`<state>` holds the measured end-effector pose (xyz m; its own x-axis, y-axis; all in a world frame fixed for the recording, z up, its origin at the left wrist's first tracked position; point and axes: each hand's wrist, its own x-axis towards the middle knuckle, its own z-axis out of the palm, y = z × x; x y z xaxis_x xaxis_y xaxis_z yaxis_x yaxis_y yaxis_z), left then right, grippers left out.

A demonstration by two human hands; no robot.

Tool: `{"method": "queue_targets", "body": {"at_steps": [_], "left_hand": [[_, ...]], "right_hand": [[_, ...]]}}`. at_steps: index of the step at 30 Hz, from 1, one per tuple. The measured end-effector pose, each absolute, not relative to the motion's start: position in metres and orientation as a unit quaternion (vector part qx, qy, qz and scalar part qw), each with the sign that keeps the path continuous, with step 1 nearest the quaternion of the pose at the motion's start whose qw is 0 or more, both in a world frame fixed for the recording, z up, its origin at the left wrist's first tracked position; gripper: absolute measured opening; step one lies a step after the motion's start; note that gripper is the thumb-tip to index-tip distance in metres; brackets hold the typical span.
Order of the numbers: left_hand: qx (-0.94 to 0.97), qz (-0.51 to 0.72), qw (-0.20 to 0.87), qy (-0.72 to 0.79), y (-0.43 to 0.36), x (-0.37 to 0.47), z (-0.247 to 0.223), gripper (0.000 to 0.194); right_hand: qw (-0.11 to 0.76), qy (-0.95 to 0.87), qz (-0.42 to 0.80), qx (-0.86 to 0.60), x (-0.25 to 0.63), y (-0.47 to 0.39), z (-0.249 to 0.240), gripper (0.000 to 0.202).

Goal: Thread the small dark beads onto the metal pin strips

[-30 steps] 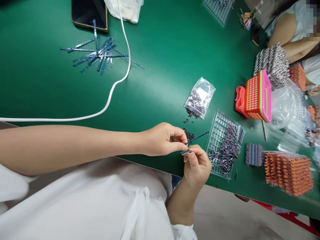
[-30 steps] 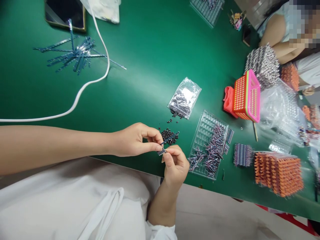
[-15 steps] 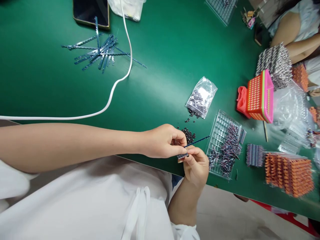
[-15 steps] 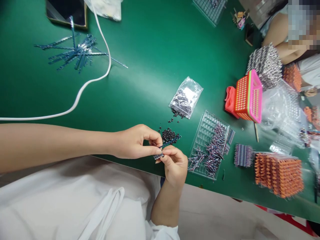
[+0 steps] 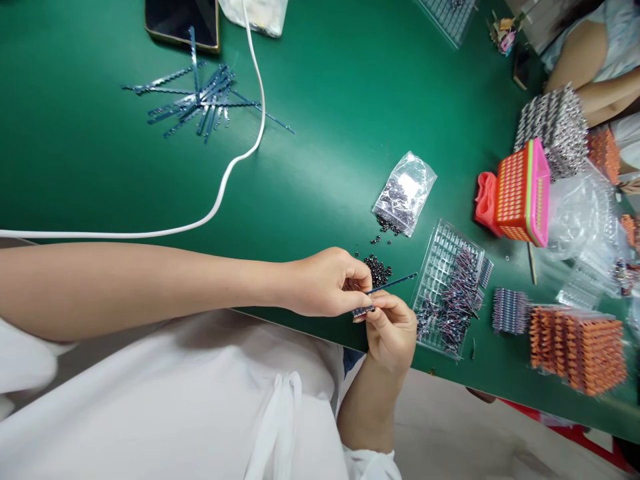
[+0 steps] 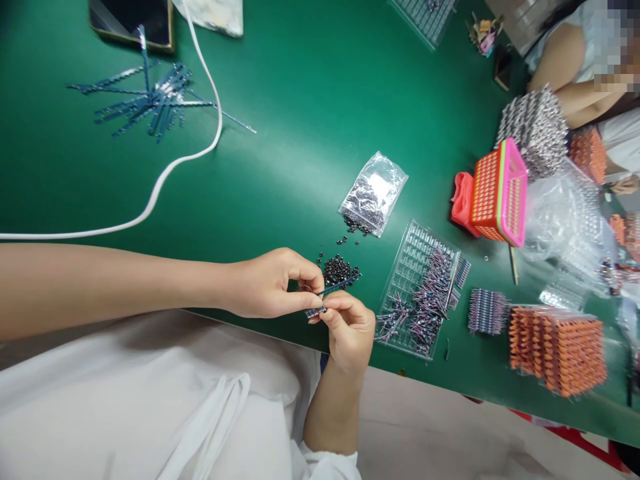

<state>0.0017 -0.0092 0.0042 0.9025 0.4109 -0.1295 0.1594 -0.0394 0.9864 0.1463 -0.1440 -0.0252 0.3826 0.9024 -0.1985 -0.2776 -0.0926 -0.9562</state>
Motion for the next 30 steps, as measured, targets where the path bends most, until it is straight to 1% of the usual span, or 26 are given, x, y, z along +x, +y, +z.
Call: {"method": "queue_targets", "body": {"at_steps": [6,21,26,30], "left_hand": [[0.710,0.088,0.671,0.195,-0.0095,0.0014,0.0056,0.016],[0.725,0.090,0.659,0.180,-0.0103,0.0002,0.0025,0.018],[0.743,0.096,0.638,0.178,-0.0087,0.0014,0.0024,0.017],[0.753,0.081,0.620,0.204,-0.0059,0.0029,0.0034,0.018]], "right_hand": [[0.616,-0.275,0.489,-0.553,0.1480,-0.1461,-0.0269,0.009],[0.592,-0.268,0.497,-0.575,0.1499,-0.1445,-0.0271,0.018],[0.594,-0.277,0.497,-0.569,0.1501,-0.1456,-0.0288,0.016],[0.597,-0.273,0.469,-0.591,0.1476,-0.1456,-0.0307,0.017]]}}
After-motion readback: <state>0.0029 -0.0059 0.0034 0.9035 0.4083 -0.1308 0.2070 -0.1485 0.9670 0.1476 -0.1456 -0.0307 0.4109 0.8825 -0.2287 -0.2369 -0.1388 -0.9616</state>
